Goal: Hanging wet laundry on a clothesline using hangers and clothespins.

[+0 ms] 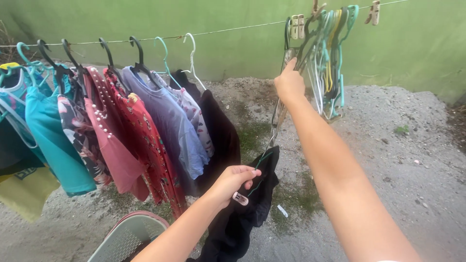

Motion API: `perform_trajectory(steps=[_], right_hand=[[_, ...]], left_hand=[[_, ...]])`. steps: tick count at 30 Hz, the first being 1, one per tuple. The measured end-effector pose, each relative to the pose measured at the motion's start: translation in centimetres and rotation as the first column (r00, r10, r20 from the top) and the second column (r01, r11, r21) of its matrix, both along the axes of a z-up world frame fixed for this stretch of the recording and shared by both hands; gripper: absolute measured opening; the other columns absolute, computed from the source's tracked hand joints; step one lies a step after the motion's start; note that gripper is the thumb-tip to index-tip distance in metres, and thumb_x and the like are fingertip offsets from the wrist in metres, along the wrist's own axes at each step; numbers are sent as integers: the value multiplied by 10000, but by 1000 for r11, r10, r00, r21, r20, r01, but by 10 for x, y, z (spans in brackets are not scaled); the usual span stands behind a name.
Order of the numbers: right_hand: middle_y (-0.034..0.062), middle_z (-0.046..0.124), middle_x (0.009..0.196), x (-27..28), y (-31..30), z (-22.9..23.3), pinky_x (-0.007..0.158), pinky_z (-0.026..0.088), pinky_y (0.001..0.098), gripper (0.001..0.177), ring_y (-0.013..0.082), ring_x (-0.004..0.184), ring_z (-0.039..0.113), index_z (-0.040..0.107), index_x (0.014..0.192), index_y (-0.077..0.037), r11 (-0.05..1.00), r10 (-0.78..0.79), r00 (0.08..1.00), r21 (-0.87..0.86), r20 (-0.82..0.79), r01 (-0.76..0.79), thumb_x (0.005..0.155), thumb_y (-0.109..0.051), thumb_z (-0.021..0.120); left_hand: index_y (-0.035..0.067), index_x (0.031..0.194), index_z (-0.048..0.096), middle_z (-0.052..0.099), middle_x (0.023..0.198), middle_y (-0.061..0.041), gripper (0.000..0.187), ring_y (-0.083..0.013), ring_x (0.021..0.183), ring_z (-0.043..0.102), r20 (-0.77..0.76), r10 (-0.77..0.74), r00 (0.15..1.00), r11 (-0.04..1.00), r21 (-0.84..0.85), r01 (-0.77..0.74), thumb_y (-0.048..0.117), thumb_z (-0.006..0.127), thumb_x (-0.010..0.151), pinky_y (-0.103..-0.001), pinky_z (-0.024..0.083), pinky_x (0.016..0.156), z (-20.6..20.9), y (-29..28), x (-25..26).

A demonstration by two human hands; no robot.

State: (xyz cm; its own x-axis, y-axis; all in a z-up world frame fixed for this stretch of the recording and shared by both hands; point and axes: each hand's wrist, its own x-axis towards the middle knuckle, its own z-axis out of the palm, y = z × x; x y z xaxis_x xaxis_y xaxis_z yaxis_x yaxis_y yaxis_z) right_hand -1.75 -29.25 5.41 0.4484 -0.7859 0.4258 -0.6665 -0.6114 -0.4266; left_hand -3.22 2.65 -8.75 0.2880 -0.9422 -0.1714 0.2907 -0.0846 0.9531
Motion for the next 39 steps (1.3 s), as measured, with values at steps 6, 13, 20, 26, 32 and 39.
perform_trajectory(steps=[6, 13, 20, 26, 32, 39], right_hand=[[323, 689, 1046, -3, -18, -3, 877, 546, 508, 747, 467, 993, 679, 262, 1511, 91, 999, -10, 1000, -36, 27, 11, 895, -151, 608], [310, 704, 1021, -10, -22, -4, 889, 547, 514, 485, 468, 998, 689, 451, 1297, 56, 1000, 9, 1000, -11, 18, -9, 903, -171, 621], [304, 695, 1052, -11, -19, -1, 919, 530, 525, 516, 469, 1027, 678, 465, 1270, 40, 999, 17, 1000, 51, 12, -18, 902, -257, 670], [313, 685, 1067, -14, -17, -3, 914, 523, 541, 541, 491, 1050, 657, 447, 1295, 23, 998, 14, 1000, 63, 23, -15, 897, -265, 673], [336, 684, 1049, -15, -21, -7, 911, 531, 546, 541, 505, 1032, 666, 439, 1291, 35, 998, 23, 999, 65, 32, -25, 901, -267, 660], [346, 681, 1048, -18, -22, -9, 913, 529, 548, 532, 522, 1026, 658, 448, 1249, 45, 998, 43, 999, 46, 26, -44, 882, -270, 669]], left_hand=[[0, 1079, 759, 516, 625, 51, 258, -44, 604, 481, 37, -1, 999, 1000, 12, 1, 174, 638, 933, -195, 376, 589, -2, 12, 3], [-15, 1116, 739, 493, 620, 48, 269, -58, 598, 481, -72, 92, 993, 996, 25, -90, 167, 633, 950, -232, 391, 516, -13, 12, 5], [62, 1205, 678, 436, 645, 60, 294, -72, 546, 425, -314, 180, 932, 974, -75, -213, 250, 612, 989, -297, 477, 476, 36, -32, -18], [120, 1169, 665, 429, 667, 53, 244, -69, 569, 459, -317, 303, 899, 920, -147, -363, 276, 579, 1004, -352, 583, 569, 91, -81, -4], [80, 891, 510, 441, 677, 22, 256, -105, 535, 470, -309, 354, 883, 854, -279, -440, 269, 509, 1063, -376, 632, 633, 133, -140, 41], [75, 952, 541, 414, 669, 31, 239, -57, 475, 379, -337, 448, 828, 781, -304, -546, 260, 462, 1080, -295, 579, 589, 167, -194, 82]])
